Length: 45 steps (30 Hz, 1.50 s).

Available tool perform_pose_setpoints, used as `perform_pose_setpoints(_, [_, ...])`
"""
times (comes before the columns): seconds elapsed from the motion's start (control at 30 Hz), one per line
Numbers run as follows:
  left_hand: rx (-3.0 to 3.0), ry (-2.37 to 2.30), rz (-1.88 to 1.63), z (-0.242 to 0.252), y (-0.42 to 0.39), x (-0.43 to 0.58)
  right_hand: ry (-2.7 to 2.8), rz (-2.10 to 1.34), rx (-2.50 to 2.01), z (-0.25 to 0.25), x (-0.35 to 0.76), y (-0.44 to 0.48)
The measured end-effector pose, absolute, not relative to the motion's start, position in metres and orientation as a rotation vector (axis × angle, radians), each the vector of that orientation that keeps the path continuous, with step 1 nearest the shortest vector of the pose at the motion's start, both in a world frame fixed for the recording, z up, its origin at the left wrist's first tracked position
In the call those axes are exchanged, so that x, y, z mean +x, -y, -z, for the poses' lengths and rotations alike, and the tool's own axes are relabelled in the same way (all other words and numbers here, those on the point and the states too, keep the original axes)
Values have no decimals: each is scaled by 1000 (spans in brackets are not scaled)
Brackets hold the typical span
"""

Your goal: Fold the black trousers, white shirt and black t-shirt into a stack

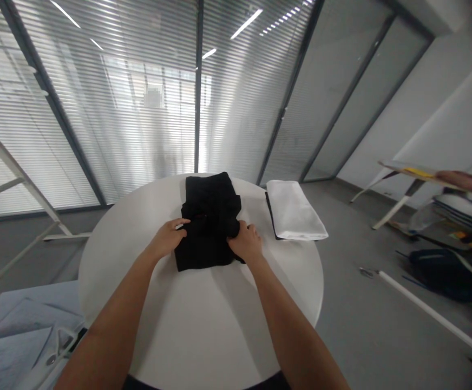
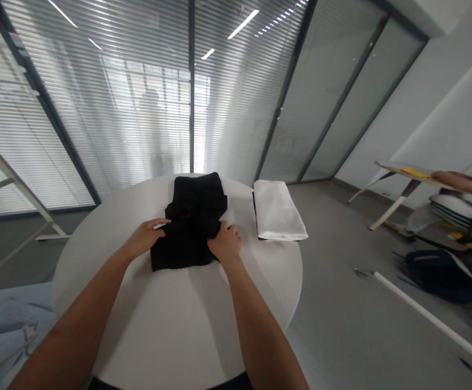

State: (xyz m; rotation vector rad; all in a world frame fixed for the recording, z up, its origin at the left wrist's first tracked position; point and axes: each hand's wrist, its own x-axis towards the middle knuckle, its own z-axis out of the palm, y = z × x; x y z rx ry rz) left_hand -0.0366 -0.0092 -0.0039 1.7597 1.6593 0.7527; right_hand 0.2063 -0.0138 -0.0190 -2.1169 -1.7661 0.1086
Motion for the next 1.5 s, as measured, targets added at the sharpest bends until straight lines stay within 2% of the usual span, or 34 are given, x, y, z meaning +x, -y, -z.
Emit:
perform_pose_setpoints(0.13, [1963, -1898, -626, 13, 4, -39, 1688, -126, -2105, 15, 208, 11])
perform_pose_setpoints(0.3, [2044, -1972, -492, 24, 2, -35, 1712, 79, -1991, 19, 200, 14])
perform_pose_setpoints(0.6, [2017, -2099, -566, 32, 13, -25, 1856, 203, -1770, 14, 193, 32])
perform_pose_setpoints(0.83, [1953, -2140, -713, 43, 17, -31, 1982, 72, -1755, 23, 178, 42])
perform_pose_setpoints(1.13, [1986, -1995, -882, 50, 35, -32, 1999, 9, -1696, 26, 178, 44])
perform_pose_setpoints(1.5, [1887, -1508, -975, 34, 37, -26, 1551, -147, -1599, 21, 201, 28])
